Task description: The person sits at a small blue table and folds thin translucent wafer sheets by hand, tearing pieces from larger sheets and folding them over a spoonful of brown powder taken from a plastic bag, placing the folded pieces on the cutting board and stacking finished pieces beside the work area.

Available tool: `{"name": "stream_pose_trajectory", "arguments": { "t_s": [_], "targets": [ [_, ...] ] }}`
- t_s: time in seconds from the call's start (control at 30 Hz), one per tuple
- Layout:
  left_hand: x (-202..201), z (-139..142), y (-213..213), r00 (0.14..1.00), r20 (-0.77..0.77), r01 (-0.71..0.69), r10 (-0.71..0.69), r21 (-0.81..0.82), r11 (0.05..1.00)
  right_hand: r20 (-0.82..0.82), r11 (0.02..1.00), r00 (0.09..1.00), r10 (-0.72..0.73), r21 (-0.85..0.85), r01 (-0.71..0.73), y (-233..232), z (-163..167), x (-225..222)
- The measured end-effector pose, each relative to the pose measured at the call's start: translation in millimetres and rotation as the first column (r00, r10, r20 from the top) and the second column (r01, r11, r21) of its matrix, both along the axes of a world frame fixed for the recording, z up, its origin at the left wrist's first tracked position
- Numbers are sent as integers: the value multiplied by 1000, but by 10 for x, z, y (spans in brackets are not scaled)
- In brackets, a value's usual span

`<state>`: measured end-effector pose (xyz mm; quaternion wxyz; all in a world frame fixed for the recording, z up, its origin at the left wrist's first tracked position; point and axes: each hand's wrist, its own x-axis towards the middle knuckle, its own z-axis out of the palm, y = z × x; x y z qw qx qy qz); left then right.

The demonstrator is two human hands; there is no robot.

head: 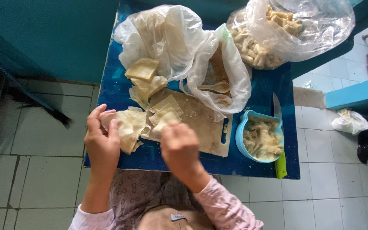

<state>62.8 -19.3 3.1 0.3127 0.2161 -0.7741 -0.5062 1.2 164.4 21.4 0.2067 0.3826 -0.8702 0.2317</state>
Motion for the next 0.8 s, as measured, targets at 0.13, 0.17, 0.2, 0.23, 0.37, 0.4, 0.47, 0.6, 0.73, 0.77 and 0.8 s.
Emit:
{"name": "stream_pose_trajectory", "arguments": {
  "t_s": [0.13, 0.17, 0.2, 0.23, 0.37, 0.4, 0.47, 0.6, 0.73, 0.77, 0.8],
  "targets": [
    [-38, -80, -82, 992, 102, -25, 73, -408, 913, 76, 997, 996, 43, 65, -48, -134, -10, 155],
    [-32, -92, -98, 988, 120, -21, 94, -503, 864, 106, 998, 993, 58, 22, -61, -79, -4, 147],
    [-20, -99, -115, 985, 144, -6, 91, -505, 863, 141, 997, 987, 71, -20, -69, -2, 9, 148],
    [-18, -103, -127, 983, 162, 7, 88, -507, 862, 179, 996, 983, 44, -90, -28, 85, 24, 131],
    [-17, -101, -138, 986, 126, -12, 108, -594, 804, 312, 977, 945, -96, -153, 150, 346, 76, -93],
    [-19, -100, -128, 986, 126, -13, 109, -595, 803, 343, 974, 929, -143, -116, 193, 373, 75, -156],
    [-13, -93, -104, 986, 124, -16, 113, -603, 798, 434, 978, 892, -129, -95, 188, 391, 48, -228],
    [-13, -53, -79, 994, 97, 3, 52, -492, 871, 448, 973, 890, -79, -158, 166, 432, -82, -245],
    [24, 19, -37, 999, -13, -44, 43, -432, 901, 845, 825, 515, 145, -390, 409, 489, -243, -265],
    [18, 30, -17, 998, -47, -56, 40, -408, 911, 847, 770, 466, 258, -471, 431, 491, -272, -303],
    [10, 36, -2, 997, -80, 3, -17, -175, 985, 830, 703, 417, 369, -543, 459, 495, -289, -326]
  ]
}}
